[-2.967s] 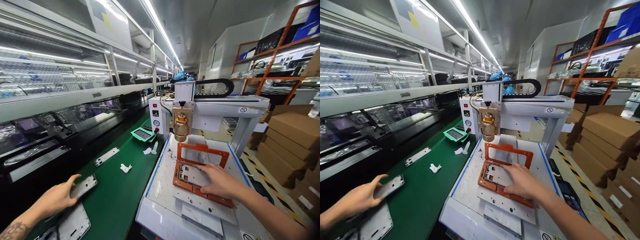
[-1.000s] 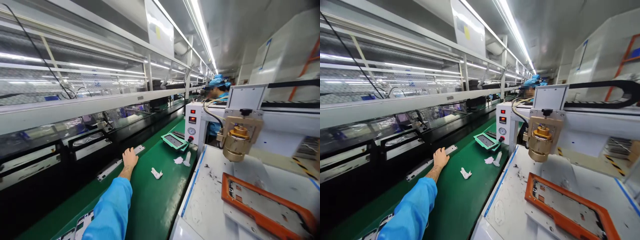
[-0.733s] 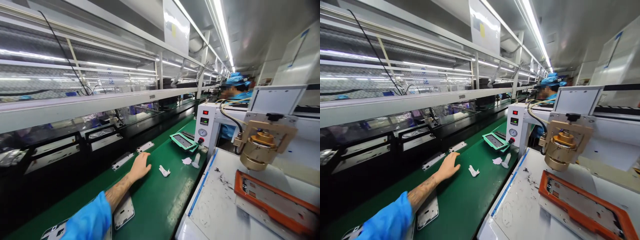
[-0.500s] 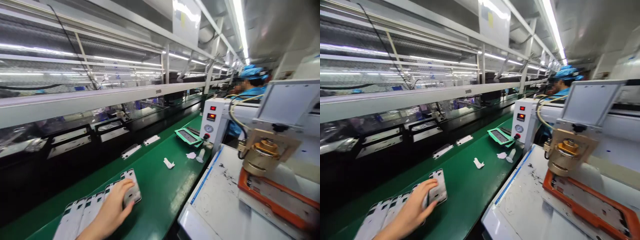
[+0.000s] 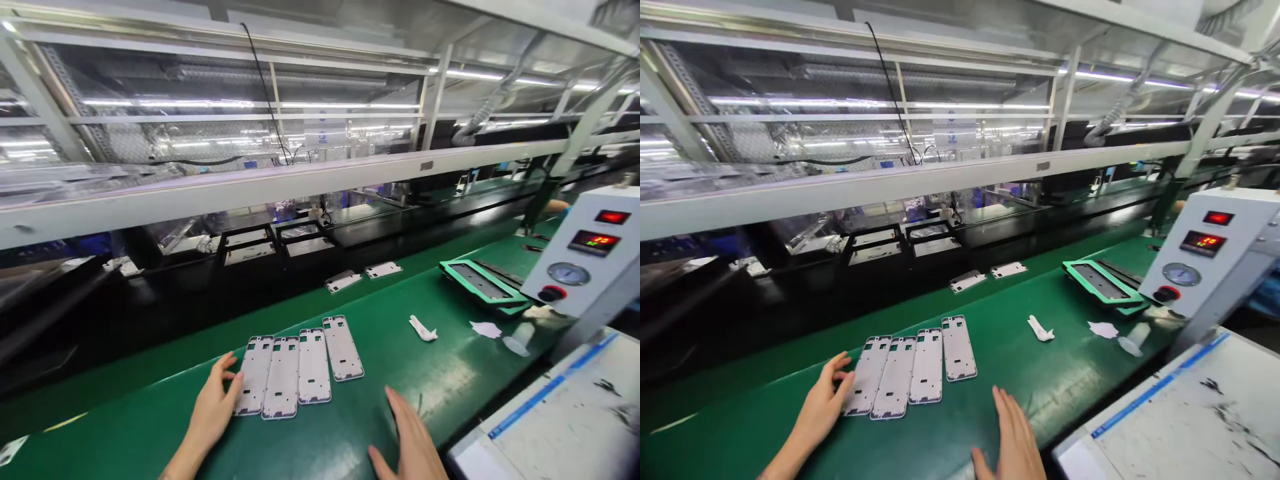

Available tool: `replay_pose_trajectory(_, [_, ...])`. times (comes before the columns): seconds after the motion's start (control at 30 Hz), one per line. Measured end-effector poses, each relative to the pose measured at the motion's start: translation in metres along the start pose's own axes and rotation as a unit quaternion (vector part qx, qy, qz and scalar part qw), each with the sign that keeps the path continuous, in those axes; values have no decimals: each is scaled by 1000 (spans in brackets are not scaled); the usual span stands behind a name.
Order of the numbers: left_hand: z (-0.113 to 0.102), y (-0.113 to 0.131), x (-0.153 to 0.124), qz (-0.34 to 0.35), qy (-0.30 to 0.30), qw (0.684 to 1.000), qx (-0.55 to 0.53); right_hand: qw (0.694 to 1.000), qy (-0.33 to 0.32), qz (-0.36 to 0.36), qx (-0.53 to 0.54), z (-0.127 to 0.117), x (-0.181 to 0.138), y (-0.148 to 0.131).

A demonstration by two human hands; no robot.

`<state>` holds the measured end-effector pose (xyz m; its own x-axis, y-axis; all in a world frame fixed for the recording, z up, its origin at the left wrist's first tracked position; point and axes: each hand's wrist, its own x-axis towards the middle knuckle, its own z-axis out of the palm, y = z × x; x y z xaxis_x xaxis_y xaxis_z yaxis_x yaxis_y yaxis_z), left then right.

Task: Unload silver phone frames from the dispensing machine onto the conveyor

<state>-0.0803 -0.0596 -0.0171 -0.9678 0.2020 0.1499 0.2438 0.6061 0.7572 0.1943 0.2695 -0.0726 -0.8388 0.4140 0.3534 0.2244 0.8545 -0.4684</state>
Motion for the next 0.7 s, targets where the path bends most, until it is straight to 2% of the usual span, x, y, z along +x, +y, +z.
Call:
replay_pose_trajectory(0.13, [16,11,2,26,-38,999,0,992,-90,74,-47,-2,72,-28])
replay_pose_trajectory(0.27, [16,9,5,29,-54,998,-13,990,-118,78,-30,-6,110,-41])
replay_pose_trajectory(0.5, [14,10,1,10,-82,997,1,995,-39,86,-41,10,120,-49])
replay_pose_trajectory(0.6, [17,7,-1,9,-59,998,-8,995,-10,84,-48,11,116,-48])
replay_pose_trajectory(0.7, [23,4,2,6,-21,999,-36,992,-3,110,-60,5,108,-37])
